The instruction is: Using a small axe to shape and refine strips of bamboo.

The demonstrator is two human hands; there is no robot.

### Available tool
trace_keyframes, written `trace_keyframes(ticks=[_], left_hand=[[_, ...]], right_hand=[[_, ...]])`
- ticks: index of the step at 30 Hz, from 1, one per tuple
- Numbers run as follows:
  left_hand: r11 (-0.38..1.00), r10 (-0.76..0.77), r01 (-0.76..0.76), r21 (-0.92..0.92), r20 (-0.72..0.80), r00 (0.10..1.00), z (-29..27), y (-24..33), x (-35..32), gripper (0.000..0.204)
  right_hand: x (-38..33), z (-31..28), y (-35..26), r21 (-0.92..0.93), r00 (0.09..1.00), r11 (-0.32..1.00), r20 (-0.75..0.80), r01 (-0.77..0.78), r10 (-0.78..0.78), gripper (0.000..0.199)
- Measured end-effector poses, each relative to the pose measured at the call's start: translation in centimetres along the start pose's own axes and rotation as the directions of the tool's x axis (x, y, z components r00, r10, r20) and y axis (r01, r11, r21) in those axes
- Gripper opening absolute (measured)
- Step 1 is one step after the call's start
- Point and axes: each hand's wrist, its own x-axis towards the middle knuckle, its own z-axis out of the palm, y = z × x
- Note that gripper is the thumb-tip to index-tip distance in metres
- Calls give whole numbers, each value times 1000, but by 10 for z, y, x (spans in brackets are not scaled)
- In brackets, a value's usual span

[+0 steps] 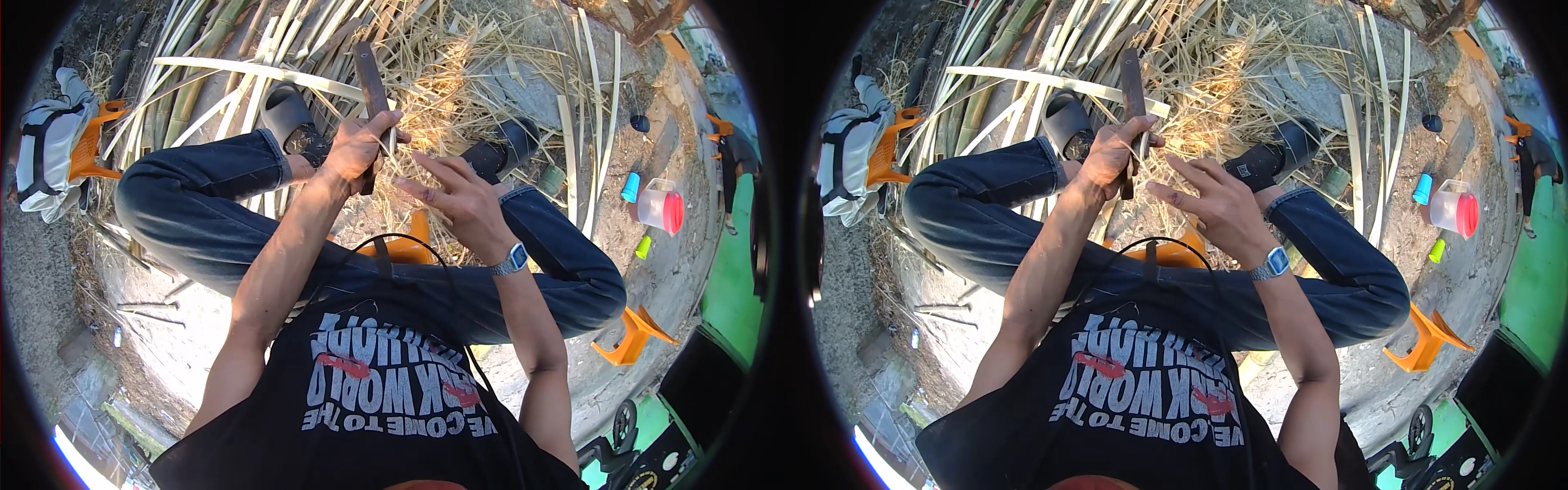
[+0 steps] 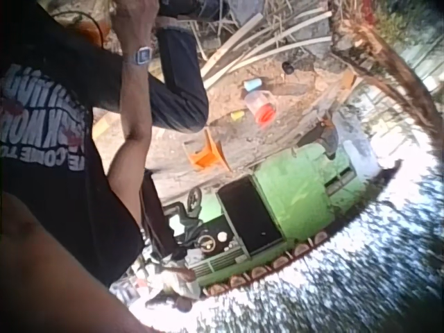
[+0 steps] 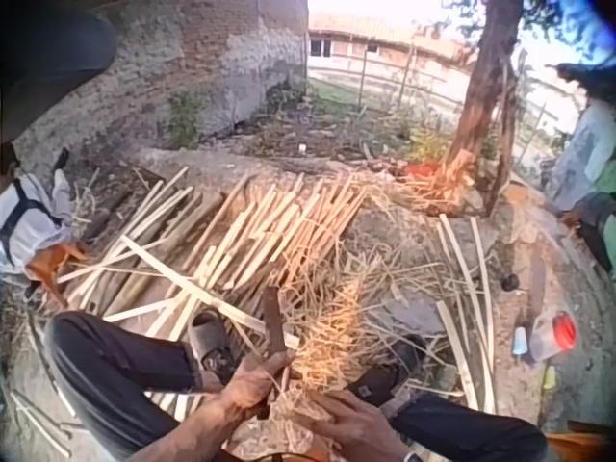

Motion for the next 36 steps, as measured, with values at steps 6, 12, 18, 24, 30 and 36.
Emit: trace_keyframes(ticks=[6, 12, 18, 24, 30, 36], left_hand=[[995, 63, -69, -76, -78, 995, 6, -9, 7, 38], [988, 155, -152, 33, -106, 982, 9, -19, 7, 46], [963, 262, -252, 98, -95, 961, 14, -26, 6, 61], [973, 230, -230, -19, 59, 971, 11, -23, 3, 69], [963, 268, -266, -35, 124, 955, 12, -19, 1, 68], [980, 101, -119, 156, 121, 988, 7, -2, -7, 44]], right_hand=[[-5, -39, 11, 443, 980, 877, 151, -187, 132, 67], [7, -46, 6, 875, 925, 341, 254, -344, 281, 46], [30, -5, -15, 572, 861, 694, 43, -437, 507, 25], [26, 11, -7, 521, 863, 777, -138, -354, 486, 13], [25, 12, -6, 542, 869, 769, -133, -339, 477, 12], [23, 9, -3, 569, 844, 696, -7, -437, 536, 20]])
